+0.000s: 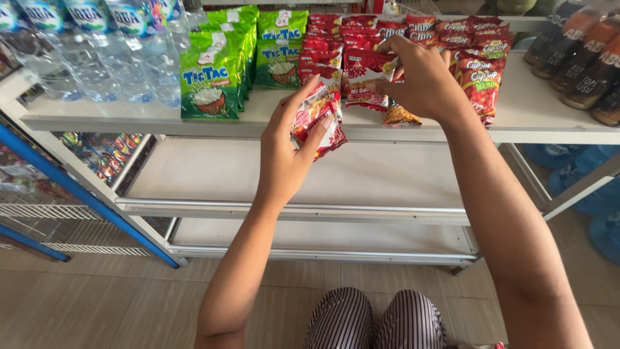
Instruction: The person sits on the floor and unpacks snack packets from a cardboard box, then places them onto a metal shelving unit. They repeatedly transfer snacks from the box to the shelf, arranging them in rows.
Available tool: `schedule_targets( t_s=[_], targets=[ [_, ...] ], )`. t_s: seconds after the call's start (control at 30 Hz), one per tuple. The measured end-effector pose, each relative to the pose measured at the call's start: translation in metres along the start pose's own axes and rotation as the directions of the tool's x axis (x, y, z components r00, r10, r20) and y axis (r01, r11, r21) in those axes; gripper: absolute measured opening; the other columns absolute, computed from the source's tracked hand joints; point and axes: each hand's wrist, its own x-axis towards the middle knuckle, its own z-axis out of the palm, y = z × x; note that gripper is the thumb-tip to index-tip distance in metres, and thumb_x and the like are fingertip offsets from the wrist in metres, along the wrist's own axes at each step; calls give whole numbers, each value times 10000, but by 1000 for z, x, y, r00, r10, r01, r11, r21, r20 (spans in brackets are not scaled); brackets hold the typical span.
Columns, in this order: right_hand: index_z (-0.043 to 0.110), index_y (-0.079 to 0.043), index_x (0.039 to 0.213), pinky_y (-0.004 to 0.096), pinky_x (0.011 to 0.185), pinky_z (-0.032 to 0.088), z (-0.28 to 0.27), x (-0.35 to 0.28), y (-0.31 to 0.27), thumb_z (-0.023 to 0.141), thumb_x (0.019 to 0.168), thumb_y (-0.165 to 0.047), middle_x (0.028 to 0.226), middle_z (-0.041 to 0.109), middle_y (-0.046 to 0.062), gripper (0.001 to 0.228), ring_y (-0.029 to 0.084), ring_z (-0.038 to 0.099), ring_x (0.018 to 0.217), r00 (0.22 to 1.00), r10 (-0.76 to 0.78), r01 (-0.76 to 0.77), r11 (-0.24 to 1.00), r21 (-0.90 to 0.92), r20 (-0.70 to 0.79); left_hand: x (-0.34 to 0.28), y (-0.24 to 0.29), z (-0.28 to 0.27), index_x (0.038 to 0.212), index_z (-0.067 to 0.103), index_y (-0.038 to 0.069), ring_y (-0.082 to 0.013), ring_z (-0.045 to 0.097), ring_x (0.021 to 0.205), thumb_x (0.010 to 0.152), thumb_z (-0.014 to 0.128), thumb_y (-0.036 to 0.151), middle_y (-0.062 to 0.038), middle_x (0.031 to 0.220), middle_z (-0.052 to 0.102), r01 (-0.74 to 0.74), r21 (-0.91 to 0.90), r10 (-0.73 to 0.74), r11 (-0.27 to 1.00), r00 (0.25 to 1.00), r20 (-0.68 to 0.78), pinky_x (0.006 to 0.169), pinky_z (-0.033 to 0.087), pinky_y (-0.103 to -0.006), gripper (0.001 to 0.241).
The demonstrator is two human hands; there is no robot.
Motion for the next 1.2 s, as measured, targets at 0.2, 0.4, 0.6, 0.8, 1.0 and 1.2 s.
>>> schedule_targets(
  t_s=[0.2,0.4,0.6,0.8,1.0,1.2],
  targets=[
    [729,-110,1158,610,1008,200,14,5,16,915,773,-488,1182,674,87,571,355,461,1231,999,-30,26,995,-98,-45,-1,3,-4,1510,518,52,-230,639,1346,1047,697,55,-141,1463,621,-50,-10,50,999,999,9,1143,516,-350,496],
    [768,-203,1177,658,1069,173,27,14,34,922,762,-556,1352,555,38,566,300,384,1334,994,-59,53,996,-74,-88,-4,2,-3,1508,530,53,-231,642,1356,1063,696,76,-128,1459,630,-62,5,62,998,998,0,1159,509,-355,476],
    [781,-300,1215,684,1054,162,28,24,34,919,708,-557,1354,540,31,585,310,354,1359,998,-10,8,999,-40,-63,-4,8,-2,1491,547,62,-204,663,1312,1059,704,110,-112,1421,648,-2,-43,2,999,1000,-11,1129,529,-342,463],
    [761,-184,1282,616,1017,300,6,12,7,943,774,-460,1332,611,88,606,300,470,1290,970,-103,99,995,-29,-219,0,9,0,1497,551,62,-216,649,1349,1068,711,109,-102,1444,644,-55,-45,55,997,998,-6,1157,516,-347,460],
    [625,-92,1398,266,794,548,-58,-20,-37,830,932,-226,1294,707,62,526,110,631,900,984,-179,162,875,456,-5,16,1,6,1554,457,111,-196,590,1409,1087,772,90,-64,1552,541,-184,-79,184,980,983,-12,1198,492,-330,564],
    [538,-98,1531,271,693,513,-63,-34,-58,873,924,-144,980,708,93,696,112,587,766,974,-225,200,919,339,34,31,-18,43,1605,308,154,-191,588,1409,1052,803,63,-51,1633,404,-124,-291,116,949,992,-42,1171,557,-338,748]
  ],
)
